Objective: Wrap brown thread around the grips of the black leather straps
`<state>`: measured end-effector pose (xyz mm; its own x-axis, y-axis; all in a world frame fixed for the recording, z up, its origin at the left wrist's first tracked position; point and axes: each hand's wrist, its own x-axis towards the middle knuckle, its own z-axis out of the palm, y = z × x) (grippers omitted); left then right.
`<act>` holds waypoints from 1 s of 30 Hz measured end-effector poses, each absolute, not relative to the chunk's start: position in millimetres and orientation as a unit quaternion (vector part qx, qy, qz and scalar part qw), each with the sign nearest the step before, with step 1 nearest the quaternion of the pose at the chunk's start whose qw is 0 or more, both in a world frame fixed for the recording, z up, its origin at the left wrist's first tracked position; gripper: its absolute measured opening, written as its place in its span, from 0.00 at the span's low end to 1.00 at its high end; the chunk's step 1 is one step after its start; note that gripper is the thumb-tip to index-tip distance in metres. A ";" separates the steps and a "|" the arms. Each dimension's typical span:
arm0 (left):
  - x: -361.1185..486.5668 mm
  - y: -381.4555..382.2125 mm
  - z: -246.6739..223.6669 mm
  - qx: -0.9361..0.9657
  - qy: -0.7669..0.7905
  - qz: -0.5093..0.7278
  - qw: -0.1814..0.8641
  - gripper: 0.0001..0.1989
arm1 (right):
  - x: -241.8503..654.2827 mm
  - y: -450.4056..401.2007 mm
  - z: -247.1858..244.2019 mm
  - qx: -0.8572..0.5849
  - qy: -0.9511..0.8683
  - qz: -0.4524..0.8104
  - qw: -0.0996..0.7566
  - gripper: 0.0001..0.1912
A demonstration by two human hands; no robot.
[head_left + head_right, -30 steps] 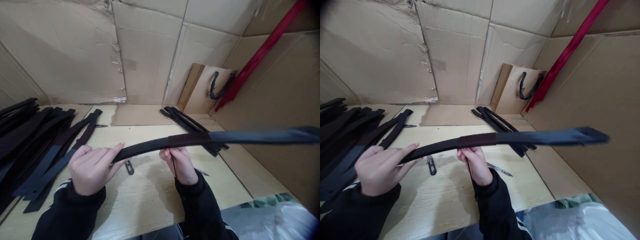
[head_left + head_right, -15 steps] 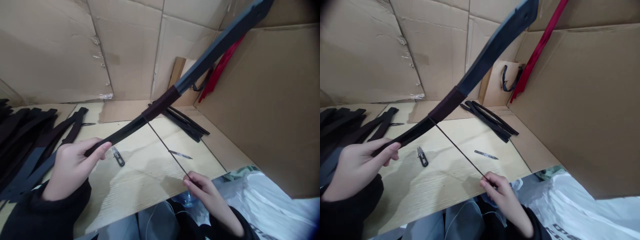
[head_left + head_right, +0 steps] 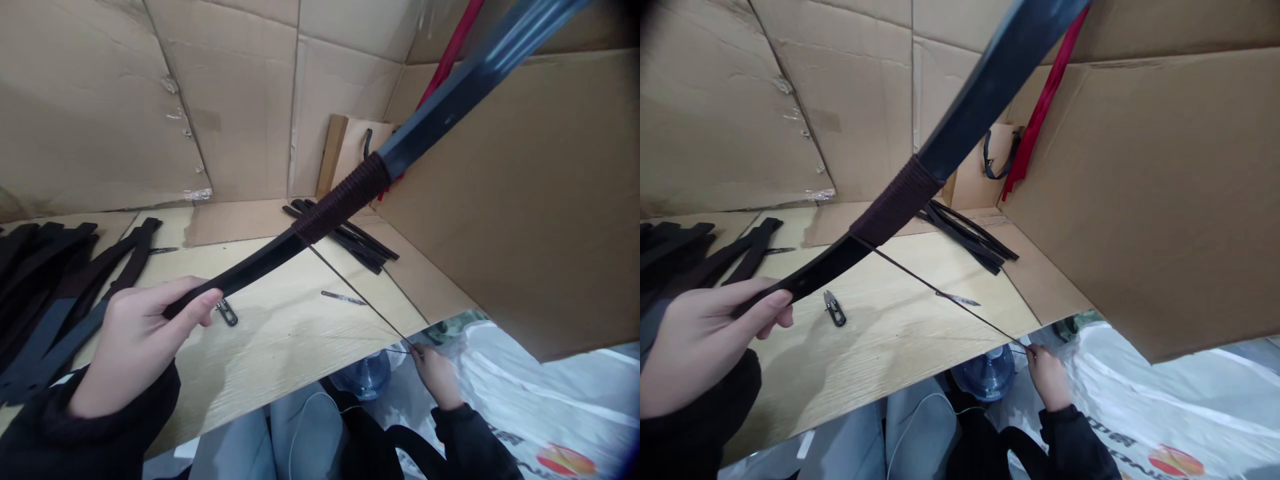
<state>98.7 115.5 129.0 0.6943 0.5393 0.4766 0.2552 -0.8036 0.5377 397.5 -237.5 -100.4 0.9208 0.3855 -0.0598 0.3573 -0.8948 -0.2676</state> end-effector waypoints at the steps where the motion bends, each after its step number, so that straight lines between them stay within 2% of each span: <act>1: 98.4 114.1 129.3 0.893 0.228 0.316 0.227 0.20 | 403.1 -235.6 -106.9 -0.972 -0.188 0.078 0.117 0.13; 4: 97.6 111.0 129.0 0.890 0.243 0.302 0.242 0.20 | 418.5 -228.4 -127.1 -0.973 -0.166 0.128 0.096 0.10; 7: 98.3 108.5 128.7 0.884 0.246 0.305 0.255 0.20 | 429.6 -221.2 -142.6 -0.975 -0.137 0.151 0.093 0.11; 12: 102.4 106.9 128.9 0.880 0.245 0.307 0.266 0.19 | 429.8 -219.5 -145.0 -0.978 -0.108 0.109 0.139 0.10; 20: 102.3 114.4 122.5 0.865 0.269 0.295 0.302 0.18 | 420.7 -230.6 -124.2 -0.965 -0.065 -0.048 0.249 0.11; 24: 100.9 119.1 118.4 0.853 0.305 0.289 0.310 0.18 | 411.4 -238.2 -111.8 -0.947 -0.061 -0.097 0.300 0.17; 30: 105.0 123.3 115.1 0.853 0.287 0.286 0.330 0.18 | 374.7 -246.8 -49.6 -0.896 -0.083 -0.196 0.390 0.22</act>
